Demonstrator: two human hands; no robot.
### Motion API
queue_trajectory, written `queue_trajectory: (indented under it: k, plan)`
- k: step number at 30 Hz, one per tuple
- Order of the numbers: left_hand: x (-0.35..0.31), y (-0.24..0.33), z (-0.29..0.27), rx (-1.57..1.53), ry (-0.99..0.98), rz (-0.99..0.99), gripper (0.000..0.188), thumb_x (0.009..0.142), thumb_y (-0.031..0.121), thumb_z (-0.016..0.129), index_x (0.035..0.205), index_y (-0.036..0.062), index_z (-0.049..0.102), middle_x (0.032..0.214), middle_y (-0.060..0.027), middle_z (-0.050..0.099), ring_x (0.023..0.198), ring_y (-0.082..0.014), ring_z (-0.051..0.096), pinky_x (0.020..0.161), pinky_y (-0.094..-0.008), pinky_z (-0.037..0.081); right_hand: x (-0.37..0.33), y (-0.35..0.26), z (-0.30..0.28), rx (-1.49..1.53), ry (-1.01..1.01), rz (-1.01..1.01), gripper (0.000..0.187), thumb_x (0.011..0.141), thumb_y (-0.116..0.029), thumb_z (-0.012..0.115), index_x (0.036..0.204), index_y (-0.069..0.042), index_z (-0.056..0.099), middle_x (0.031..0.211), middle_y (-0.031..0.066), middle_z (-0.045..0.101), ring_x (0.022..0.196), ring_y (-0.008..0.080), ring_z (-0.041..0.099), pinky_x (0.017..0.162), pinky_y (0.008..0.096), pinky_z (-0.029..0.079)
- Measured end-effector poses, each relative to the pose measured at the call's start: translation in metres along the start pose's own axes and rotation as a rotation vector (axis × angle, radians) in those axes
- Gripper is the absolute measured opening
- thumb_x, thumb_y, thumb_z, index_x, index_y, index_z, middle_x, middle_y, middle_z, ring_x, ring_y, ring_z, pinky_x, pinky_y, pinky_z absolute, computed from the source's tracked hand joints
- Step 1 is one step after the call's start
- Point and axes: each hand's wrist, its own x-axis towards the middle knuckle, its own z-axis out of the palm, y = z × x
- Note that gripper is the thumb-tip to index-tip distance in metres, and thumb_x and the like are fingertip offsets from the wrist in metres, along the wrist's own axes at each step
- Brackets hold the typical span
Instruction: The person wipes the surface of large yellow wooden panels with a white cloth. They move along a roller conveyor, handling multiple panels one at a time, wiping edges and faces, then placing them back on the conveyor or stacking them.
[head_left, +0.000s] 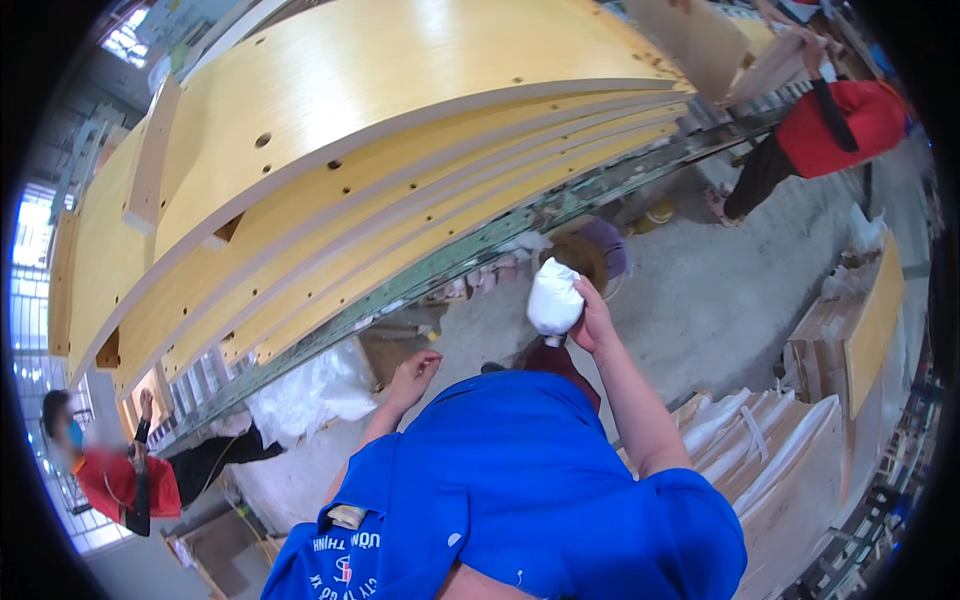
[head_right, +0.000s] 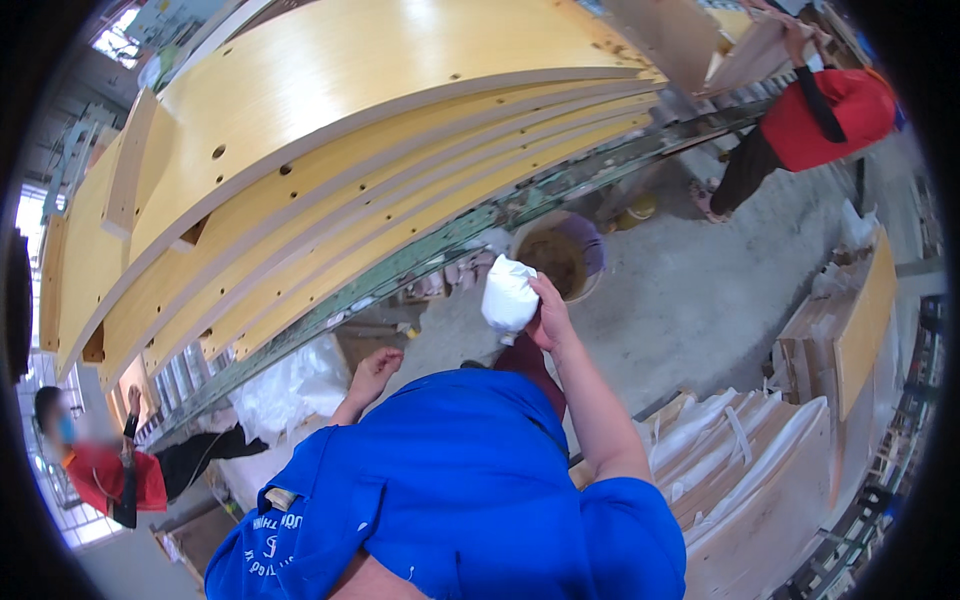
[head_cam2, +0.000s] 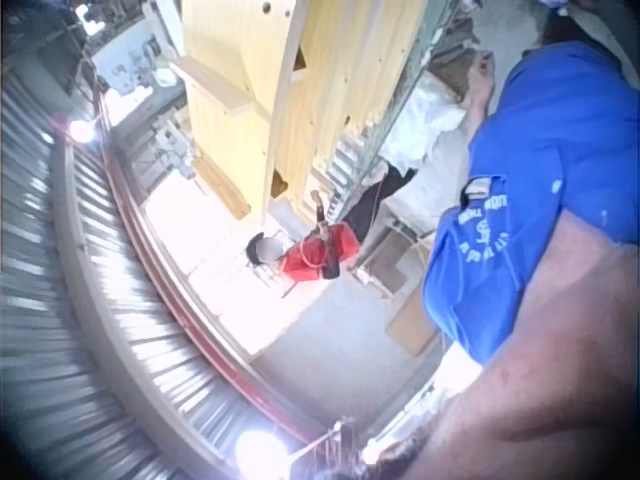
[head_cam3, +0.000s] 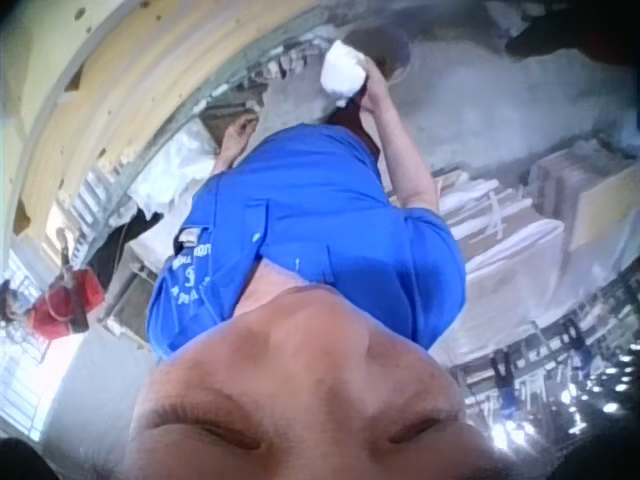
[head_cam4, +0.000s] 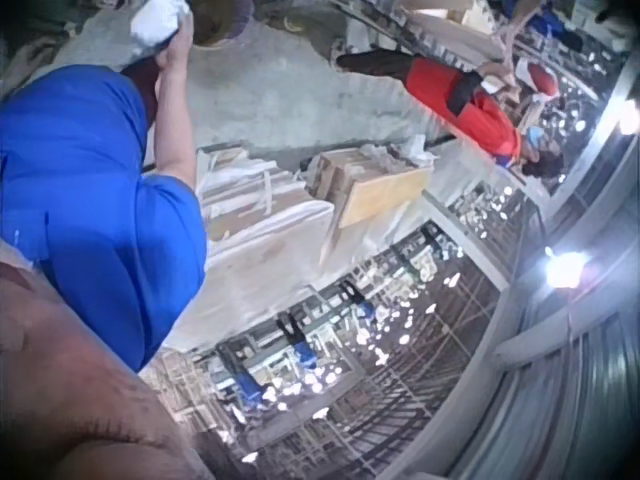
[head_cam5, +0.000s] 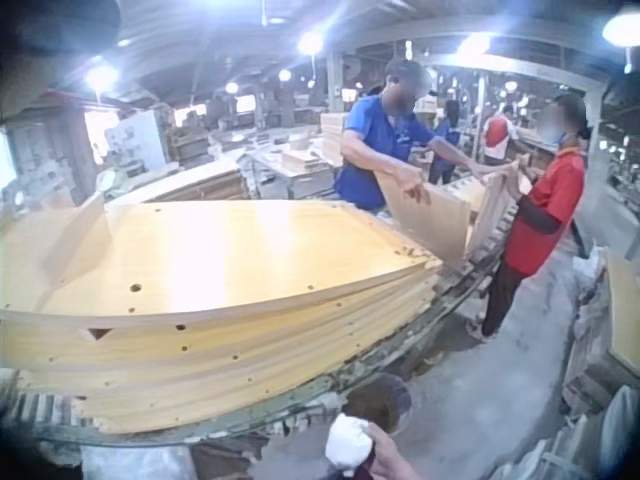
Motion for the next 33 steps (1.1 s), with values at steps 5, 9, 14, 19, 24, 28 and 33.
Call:
queue_trajectory:
  k: [5,9,14,19,24,28,33]
  plan:
    - [0.062,0.109,0.017,-0.139,-0.079,0.253,0.017,0.088,0.014,0.056,0.099,0.0014,0.060,0.089,-0.0035,0.062,0.076,-0.0107,0.056,0.069,-0.0250,0.046,-0.016,-0.070,-0.033,0.300,-0.163,-0.163,0.045,0.089,-0.050,0.044,0.115,-0.015,0.054,0.102,0.0060,0.062,0.093,0.0297,0.061,0.079,0.0478,0.052]
    - [0.085,0.253,0.007,0.183,0.126,0.688,0.010,0.081,0.004,0.059,0.090,0.0014,0.062,0.085,-0.0094,0.062,0.079,-0.0202,0.059,0.072,-0.0288,0.046,-0.013,-0.119,-0.029,0.612,0.000,-0.175,0.051,0.086,-0.055,0.045,0.120,-0.018,0.051,0.114,0.0109,0.056,0.106,0.0356,0.053,0.078,0.0522,0.051]
    - [0.142,0.387,-0.005,0.540,0.570,1.016,0.010,0.078,0.002,0.061,0.088,0.0017,0.062,0.087,-0.0098,0.062,0.083,-0.0268,0.058,0.074,-0.0346,0.046,0.025,-0.244,-0.040,0.325,-0.229,-0.269,0.062,0.087,-0.062,0.037,0.129,-0.017,0.043,0.116,0.0145,0.055,0.096,0.0294,0.057,0.055,0.0366,0.051]
    - [0.195,0.445,0.009,0.668,0.719,0.742,0.012,0.081,0.006,0.059,0.092,0.0019,0.060,0.090,-0.0098,0.061,0.088,-0.0257,0.056,0.077,-0.0345,0.044,0.086,-0.371,-0.044,0.205,-0.378,-0.305,0.064,0.088,-0.062,0.033,0.120,-0.009,0.050,0.095,0.0125,0.059,0.063,0.0187,0.056,0.037,0.0263,0.041]
    - [0.237,0.441,0.036,0.948,0.753,0.619,0.009,0.080,0.010,0.061,0.088,0.0058,0.060,0.090,-0.0070,0.061,0.087,-0.0248,0.055,0.075,-0.0348,0.043,0.161,-0.421,-0.047,0.419,-0.470,-0.211,0.066,0.086,-0.061,0.040,0.115,-0.003,0.051,0.093,0.0126,0.060,0.072,0.0259,0.059,0.057,0.0398,0.053]
    - [0.246,0.430,0.048,1.147,1.020,0.601,0.003,0.076,0.010,0.061,0.077,0.0070,0.060,0.081,-0.0050,0.062,0.075,-0.0239,0.057,0.067,-0.0339,0.045,0.216,-0.441,-0.004,0.409,-0.432,-0.130,0.063,0.084,-0.057,0.049,0.123,-0.007,0.046,0.119,0.0144,0.052,0.107,0.0336,0.052,0.069,0.0467,0.056]
    - [0.257,0.435,0.051,1.192,1.023,0.634,0.005,0.075,0.004,0.054,0.071,0.0054,0.057,0.077,-0.0070,0.062,0.070,-0.0241,0.057,0.062,-0.0336,0.045,0.317,-0.470,0.048,0.236,-0.530,-0.108,0.039,0.086,-0.041,0.056,0.110,-0.011,0.051,0.092,0.0058,0.059,0.072,0.0155,0.059,0.041,0.0237,0.041]
